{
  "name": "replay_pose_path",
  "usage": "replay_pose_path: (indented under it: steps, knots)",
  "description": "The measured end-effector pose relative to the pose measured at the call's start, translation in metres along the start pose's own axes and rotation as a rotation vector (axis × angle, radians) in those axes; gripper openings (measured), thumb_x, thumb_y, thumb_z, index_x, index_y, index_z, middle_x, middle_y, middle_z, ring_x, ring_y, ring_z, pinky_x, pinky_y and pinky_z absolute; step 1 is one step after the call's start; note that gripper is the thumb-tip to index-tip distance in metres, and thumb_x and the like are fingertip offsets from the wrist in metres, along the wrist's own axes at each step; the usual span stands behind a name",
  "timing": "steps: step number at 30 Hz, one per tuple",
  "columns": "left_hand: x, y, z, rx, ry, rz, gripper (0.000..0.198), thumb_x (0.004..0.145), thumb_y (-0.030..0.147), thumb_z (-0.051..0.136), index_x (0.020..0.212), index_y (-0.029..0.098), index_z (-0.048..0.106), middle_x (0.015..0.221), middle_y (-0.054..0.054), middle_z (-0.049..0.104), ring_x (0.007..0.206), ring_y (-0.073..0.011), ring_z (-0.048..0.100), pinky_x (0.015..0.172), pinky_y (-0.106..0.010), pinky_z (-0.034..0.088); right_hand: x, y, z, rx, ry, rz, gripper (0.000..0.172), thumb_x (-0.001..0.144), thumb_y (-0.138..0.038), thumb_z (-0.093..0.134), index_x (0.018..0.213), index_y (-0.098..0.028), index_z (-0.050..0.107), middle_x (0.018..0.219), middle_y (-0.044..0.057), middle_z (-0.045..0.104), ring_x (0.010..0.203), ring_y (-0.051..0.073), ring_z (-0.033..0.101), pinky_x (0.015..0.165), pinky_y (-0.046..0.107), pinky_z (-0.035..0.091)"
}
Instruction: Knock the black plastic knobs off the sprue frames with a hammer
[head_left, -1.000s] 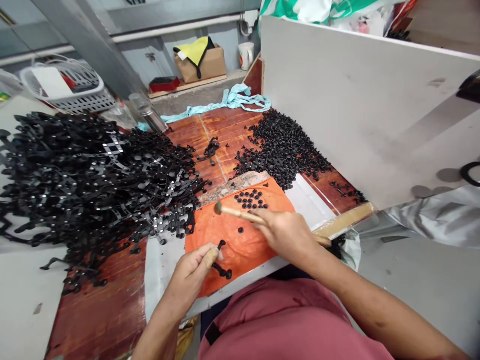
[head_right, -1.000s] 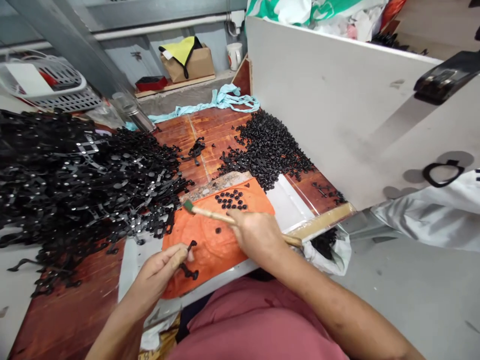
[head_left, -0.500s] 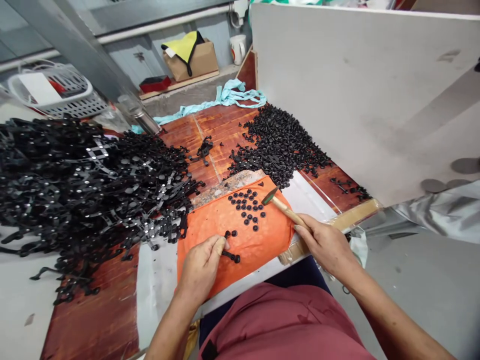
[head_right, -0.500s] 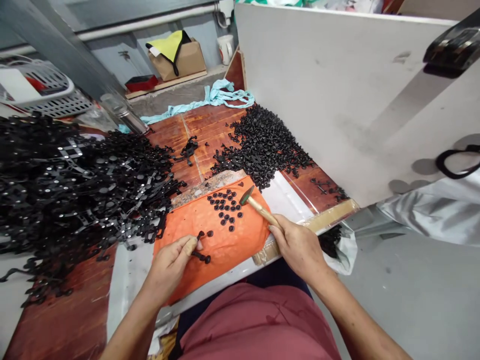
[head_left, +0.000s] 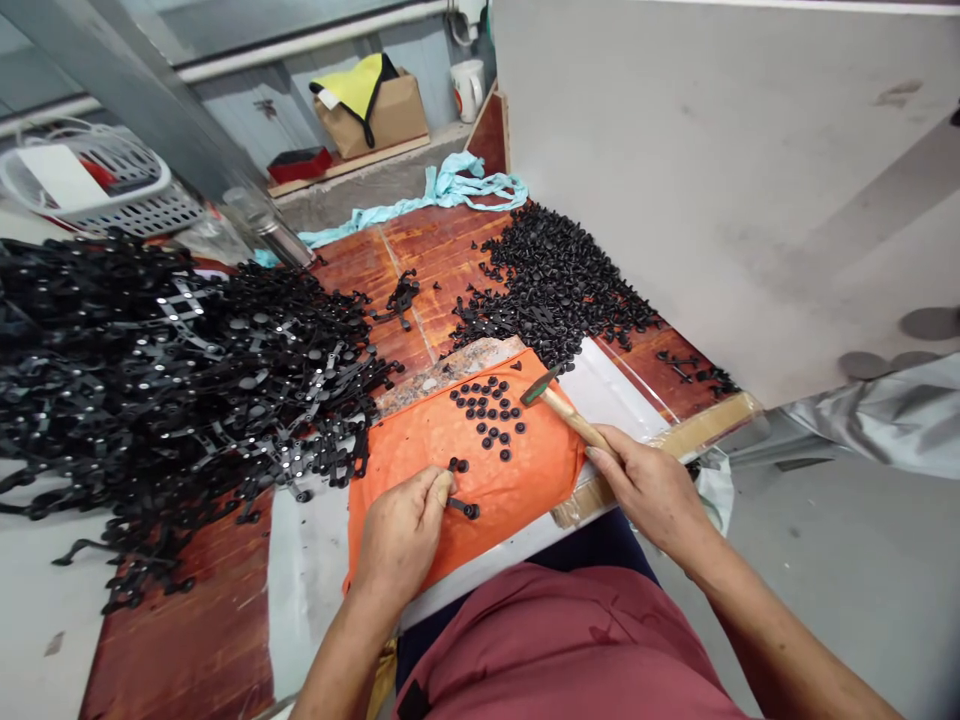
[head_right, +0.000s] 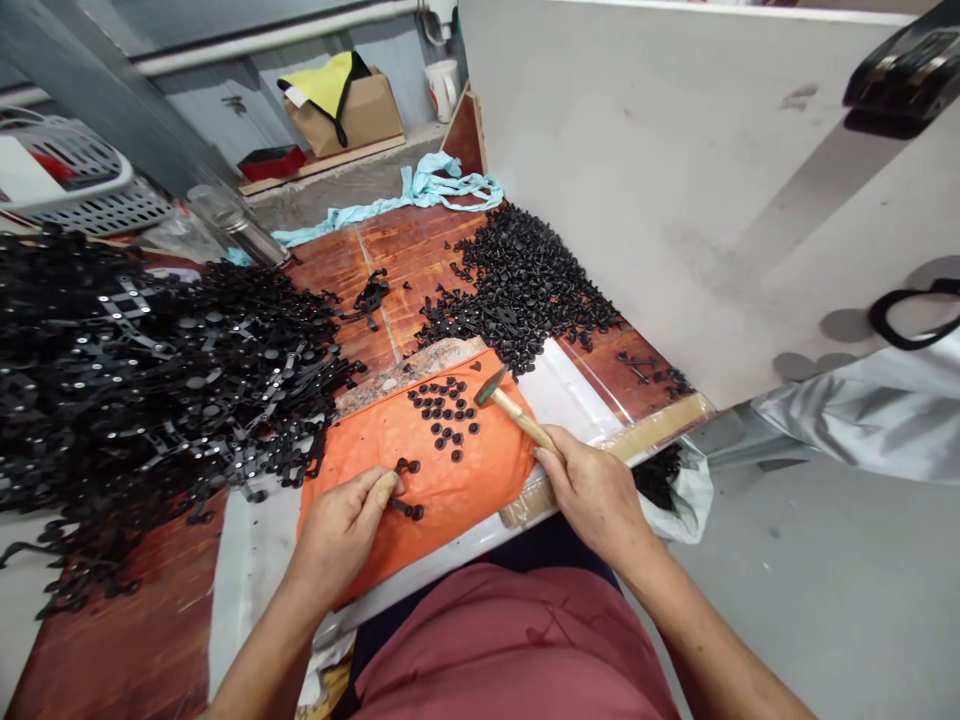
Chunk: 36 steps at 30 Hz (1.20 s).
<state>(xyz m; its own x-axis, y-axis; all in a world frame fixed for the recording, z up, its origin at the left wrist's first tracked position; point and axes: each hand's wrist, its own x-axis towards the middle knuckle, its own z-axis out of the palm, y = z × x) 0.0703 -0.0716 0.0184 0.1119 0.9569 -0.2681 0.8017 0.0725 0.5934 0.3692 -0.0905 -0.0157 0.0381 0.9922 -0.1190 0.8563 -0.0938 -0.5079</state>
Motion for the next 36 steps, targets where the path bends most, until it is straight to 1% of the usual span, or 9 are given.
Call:
replay_pose_path:
  steps: [3,9,14,18,22,26,31,36]
  knots:
    - [0.0,0.0,-0.001,-0.008,0.015,-0.01,0.038,0.098,0.046,0.037,0.084,0.024,0.064,0.083,0.0,0.072,0.085,-0.0204,0.066,0.075,-0.03,0.039,0.0,0.0,0.0,0.009,-0.004,0.005,0.038,0.104,-0.045,0.039,0.136,-0.038,0.058,0.089,-0.001,0.075,0.082,0.026,0.072,0.066,0.031,0.042]
    - [-0.001,0.002,0.0,0.014,-0.026,0.027,0.038,0.099,0.046,0.036,0.082,0.023,0.061,0.079,0.001,0.07,0.08,-0.0193,0.065,0.072,-0.03,0.038,0.0,0.001,0.001,0.027,-0.009,0.004,0.037,0.104,-0.045,0.039,0.134,-0.037,0.059,0.09,-0.001,0.075,0.082,0.025,0.072,0.066,0.031,0.042]
    - [0.003,0.013,0.0,0.074,0.003,0.079,0.039,0.1,0.046,0.032,0.081,0.023,0.059,0.079,0.0,0.069,0.079,-0.019,0.064,0.071,-0.029,0.037,-0.001,0.001,0.001,0.061,-0.015,0.002,0.038,0.104,-0.047,0.038,0.135,-0.038,0.058,0.089,-0.001,0.075,0.083,0.025,0.072,0.068,0.031,0.043]
    - [0.014,0.023,0.001,0.165,-0.021,0.117,0.039,0.101,0.044,0.031,0.08,0.023,0.057,0.078,-0.001,0.068,0.079,-0.0193,0.064,0.07,-0.029,0.035,-0.001,0.002,0.002,0.069,-0.015,0.004,0.038,0.104,-0.046,0.038,0.136,-0.038,0.058,0.091,-0.001,0.075,0.084,0.025,0.072,0.069,0.032,0.043]
    - [0.023,0.03,0.004,0.27,-0.046,0.099,0.039,0.102,0.043,0.03,0.078,0.023,0.054,0.077,-0.002,0.067,0.076,-0.0196,0.063,0.068,-0.029,0.032,-0.001,0.003,0.002,0.077,-0.013,-0.014,0.039,0.104,-0.045,0.039,0.138,-0.039,0.057,0.091,0.0,0.076,0.082,0.024,0.073,0.068,0.031,0.043]
    - [0.027,0.032,0.006,0.329,-0.052,0.091,0.038,0.102,0.041,0.03,0.077,0.023,0.052,0.077,-0.002,0.068,0.078,-0.0205,0.063,0.068,-0.029,0.032,-0.001,0.003,0.002,0.087,-0.011,-0.035,0.038,0.104,-0.043,0.04,0.137,-0.037,0.058,0.086,-0.001,0.075,0.078,0.023,0.072,0.066,0.031,0.042]
    - [0.027,0.034,0.006,0.386,-0.05,0.079,0.038,0.103,0.041,0.029,0.078,0.023,0.052,0.081,-0.004,0.071,0.082,-0.0224,0.066,0.068,-0.029,0.032,-0.001,0.002,0.001,0.097,-0.012,-0.033,0.038,0.104,-0.043,0.039,0.137,-0.035,0.058,0.089,0.0,0.075,0.081,0.024,0.072,0.067,0.031,0.042]
    - [0.026,0.039,0.005,0.409,-0.048,0.082,0.039,0.103,0.04,0.029,0.077,0.023,0.053,0.081,-0.004,0.071,0.081,-0.0219,0.066,0.068,-0.029,0.032,-0.002,0.0,0.0,0.109,-0.027,-0.014,0.037,0.104,-0.042,0.04,0.136,-0.034,0.059,0.088,0.0,0.075,0.08,0.023,0.072,0.067,0.031,0.042]
